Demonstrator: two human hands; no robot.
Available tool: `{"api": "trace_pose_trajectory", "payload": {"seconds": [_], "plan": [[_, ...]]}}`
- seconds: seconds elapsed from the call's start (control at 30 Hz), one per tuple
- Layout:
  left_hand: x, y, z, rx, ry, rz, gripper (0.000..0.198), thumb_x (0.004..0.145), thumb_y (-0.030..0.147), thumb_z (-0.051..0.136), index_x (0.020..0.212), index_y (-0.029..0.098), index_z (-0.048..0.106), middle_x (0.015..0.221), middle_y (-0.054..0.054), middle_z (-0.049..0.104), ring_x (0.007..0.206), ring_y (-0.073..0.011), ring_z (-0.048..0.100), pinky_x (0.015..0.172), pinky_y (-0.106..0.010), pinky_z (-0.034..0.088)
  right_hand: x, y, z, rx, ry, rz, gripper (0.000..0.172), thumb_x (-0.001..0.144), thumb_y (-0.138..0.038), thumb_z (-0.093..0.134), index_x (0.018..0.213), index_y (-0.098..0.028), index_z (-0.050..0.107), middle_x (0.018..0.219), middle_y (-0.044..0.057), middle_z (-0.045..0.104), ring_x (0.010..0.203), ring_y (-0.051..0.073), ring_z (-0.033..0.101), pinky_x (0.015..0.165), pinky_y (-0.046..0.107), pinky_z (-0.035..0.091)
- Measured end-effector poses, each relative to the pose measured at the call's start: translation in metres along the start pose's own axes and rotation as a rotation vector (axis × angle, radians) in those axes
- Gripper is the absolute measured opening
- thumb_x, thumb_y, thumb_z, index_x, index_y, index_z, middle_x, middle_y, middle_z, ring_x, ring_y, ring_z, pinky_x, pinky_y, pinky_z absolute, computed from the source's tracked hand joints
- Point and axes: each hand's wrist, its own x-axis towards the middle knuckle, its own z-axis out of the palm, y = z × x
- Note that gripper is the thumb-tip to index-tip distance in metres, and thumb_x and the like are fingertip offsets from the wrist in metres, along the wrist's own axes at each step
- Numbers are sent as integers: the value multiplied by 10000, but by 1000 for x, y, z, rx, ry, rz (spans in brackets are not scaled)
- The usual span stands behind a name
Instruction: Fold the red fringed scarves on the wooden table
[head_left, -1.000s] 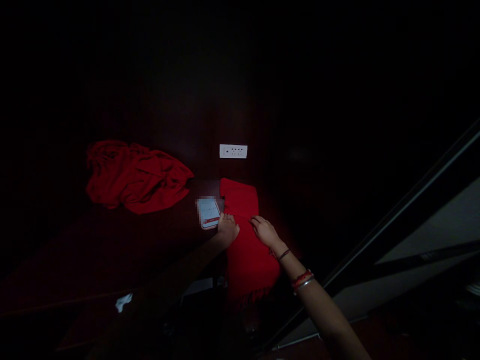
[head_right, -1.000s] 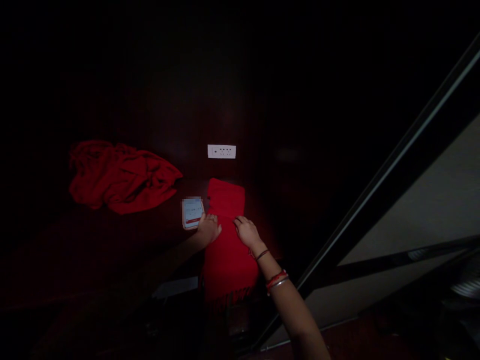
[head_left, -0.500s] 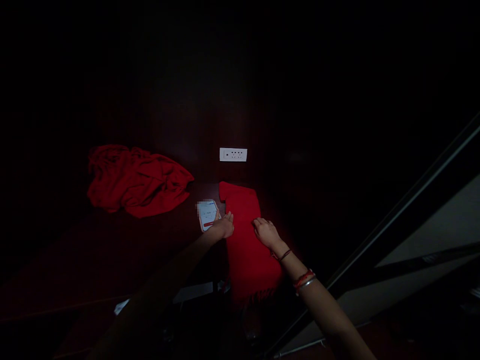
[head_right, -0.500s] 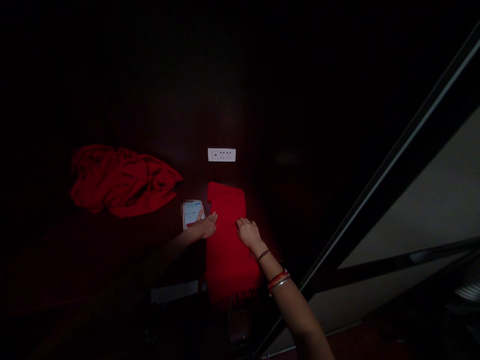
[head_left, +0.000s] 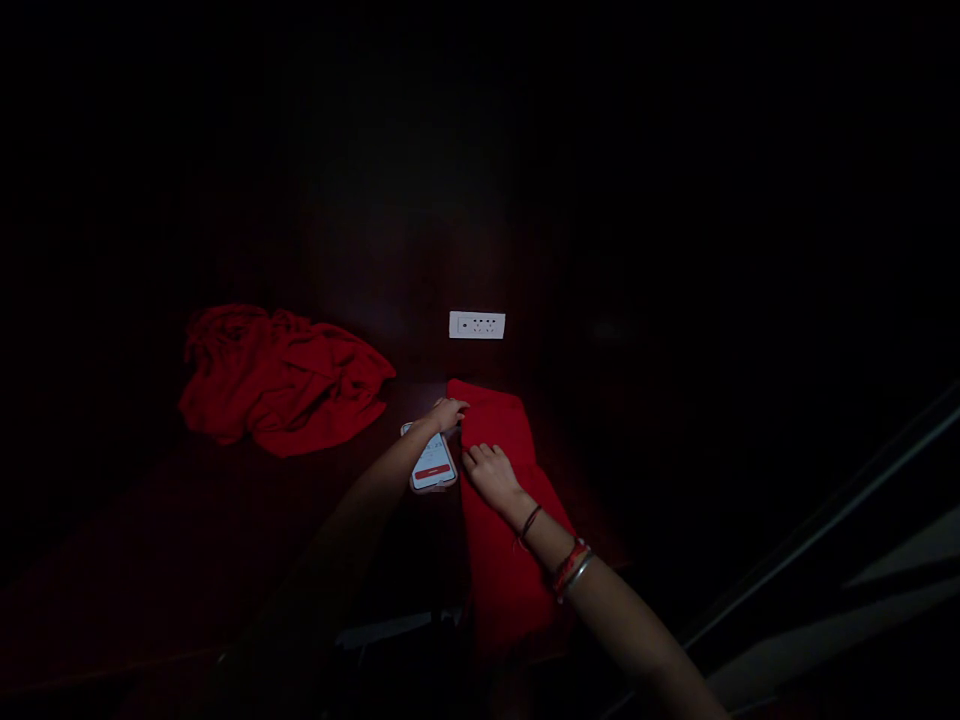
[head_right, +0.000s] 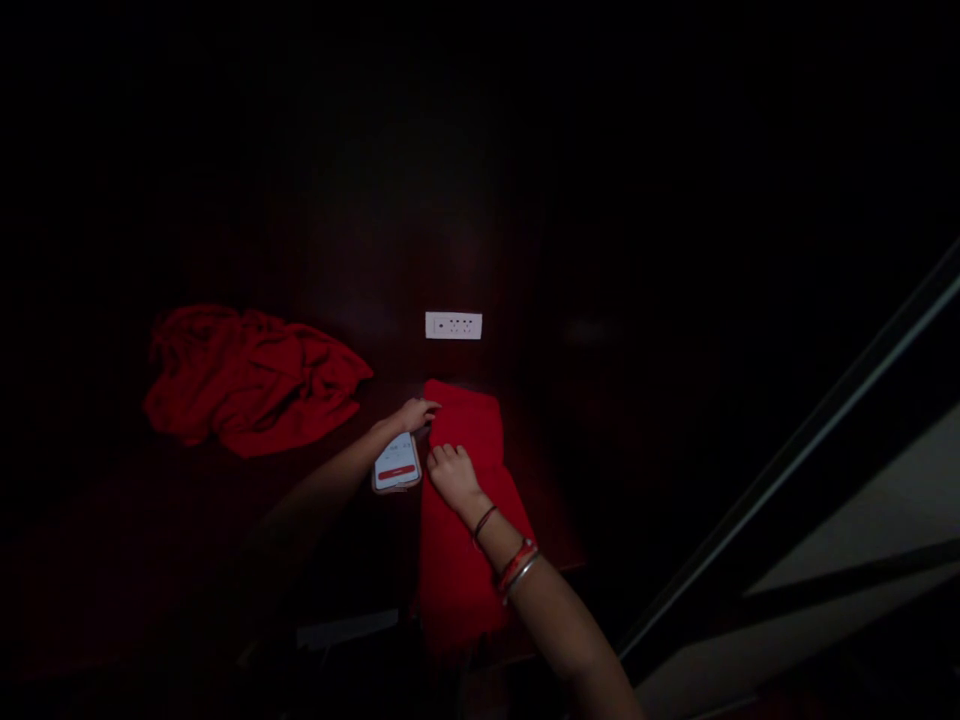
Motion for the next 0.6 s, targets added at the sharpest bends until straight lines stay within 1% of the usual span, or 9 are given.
{"api": "trace_pose_trajectory", "payload": {"seconds": [0.07,0.13,0.2,0.23,0.37,0.5,0.6], "plan": [[11,-3,4,-27,-7,-1,246,810,234,440,1034,142,483,1038,-67,507,882,-150,510,756,-329,430,8,-1,4,-13,-11,-32,181,803,-119,375,851,-123,550,859,81,540,820,191,445,692,318,330],[19,-6,5,-54,-13,-8,226,792,139,442,1006,130,514,1009,-59,546,864,-129,521,759,-253,420,13,-1,6,-18,-42,-73,175,797,-114,388,812,-117,563,823,80,542,795,189,448,675,314,327],[23,-10,6,-81,-17,-14,241,763,77,435,978,105,540,962,-54,582,832,-116,532,731,-186,409,13,0,7,-3,-61,-109,171,796,-113,396,786,-119,567,787,69,542,767,178,450,672,305,321],[24,-12,6,-92,-20,-14,243,750,66,435,962,91,549,936,-52,594,811,-114,536,711,-172,408,11,1,7,13,-58,-119,171,800,-120,395,781,-124,565,778,61,540,757,172,448,675,300,317],[22,-19,10,-127,-45,8,251,719,44,415,925,53,559,858,-42,617,758,-103,531,656,-144,403,1,7,6,98,-24,-159,216,839,-169,343,806,-151,556,797,38,531,760,151,429,694,286,296],[18,-20,16,-137,-73,41,269,733,41,379,953,34,535,861,-42,613,756,-94,520,669,-147,398,-4,11,4,167,-79,-226,265,859,-188,292,870,-170,556,810,35,529,776,145,418,705,285,282],[17,-17,11,-111,-106,51,257,729,39,395,943,36,538,852,-49,614,737,-100,527,668,-163,407,-5,12,-3,233,-121,-207,257,850,-185,310,922,-187,556,843,41,532,809,150,413,716,287,281]]}}
